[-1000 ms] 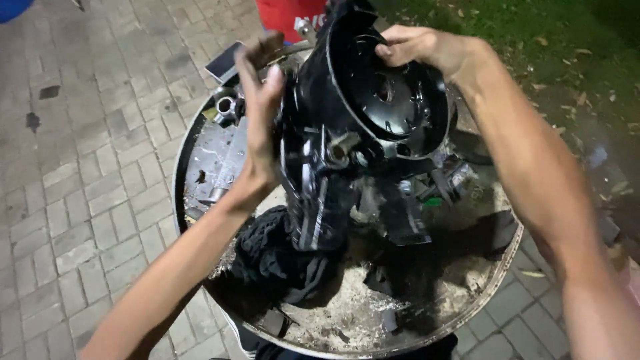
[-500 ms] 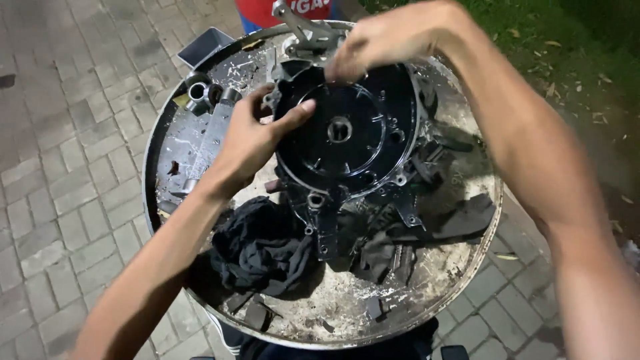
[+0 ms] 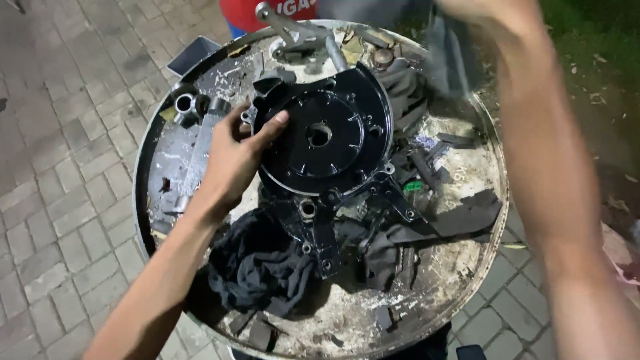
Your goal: Wiping down a disassembled engine casing with a cloth to remove dirt or grease
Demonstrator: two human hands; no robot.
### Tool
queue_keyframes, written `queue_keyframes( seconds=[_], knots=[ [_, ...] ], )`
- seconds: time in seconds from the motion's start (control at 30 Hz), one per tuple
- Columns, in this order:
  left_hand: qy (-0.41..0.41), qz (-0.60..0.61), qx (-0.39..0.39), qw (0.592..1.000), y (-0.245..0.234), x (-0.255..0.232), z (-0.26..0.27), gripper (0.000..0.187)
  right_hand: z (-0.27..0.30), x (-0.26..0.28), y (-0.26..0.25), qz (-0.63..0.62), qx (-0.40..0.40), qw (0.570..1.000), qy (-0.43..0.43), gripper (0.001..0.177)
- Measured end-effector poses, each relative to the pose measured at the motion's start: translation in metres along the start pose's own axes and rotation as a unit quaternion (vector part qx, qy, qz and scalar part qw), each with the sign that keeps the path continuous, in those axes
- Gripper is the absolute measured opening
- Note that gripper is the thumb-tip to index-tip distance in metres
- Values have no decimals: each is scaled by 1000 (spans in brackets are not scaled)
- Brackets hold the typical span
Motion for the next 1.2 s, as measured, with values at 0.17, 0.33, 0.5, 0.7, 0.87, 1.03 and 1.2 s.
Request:
queue_keyframes(
  seconds=[0.17, 0.33, 0.5, 0.7, 0.87, 1.03, 1.2],
  knots=[
    [-20, 33, -4, 999, -1, 1, 2, 96, 48, 17, 23, -59, -42, 878, -474, 27],
    [161, 33, -107, 981, -14, -1, 1, 38, 108, 23, 82, -44, 253, 747, -613, 43],
    [208, 29, -141, 967, -14, -4, 9, 33, 122, 21, 98, 181, 206, 721, -636, 78],
    [224, 63, -144, 962, -14, -5, 11, 39, 118, 11, 104, 106, 171, 689, -697, 60],
    [262, 74, -151, 950, -13, -8, 16, 36, 125, 16, 97, 76, 130, 666, -731, 54],
    [292, 62, -160, 941, -16, -15, 20, 36, 135, 18, 94, 120, 107, 636, -754, 51],
    [291, 47, -161, 942, -16, -13, 19, 39, 128, 31, 84, 168, 129, 634, -744, 65]
  ],
)
Point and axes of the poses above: each hand's wrist, its own z-axis away from the middle knuckle, its own y-axis out of the palm, x = y × z, the point moved 4 cm from there along -z, towards the middle knuckle, and after that the axes turned 6 degrees about -z, right-handed, at the moved point
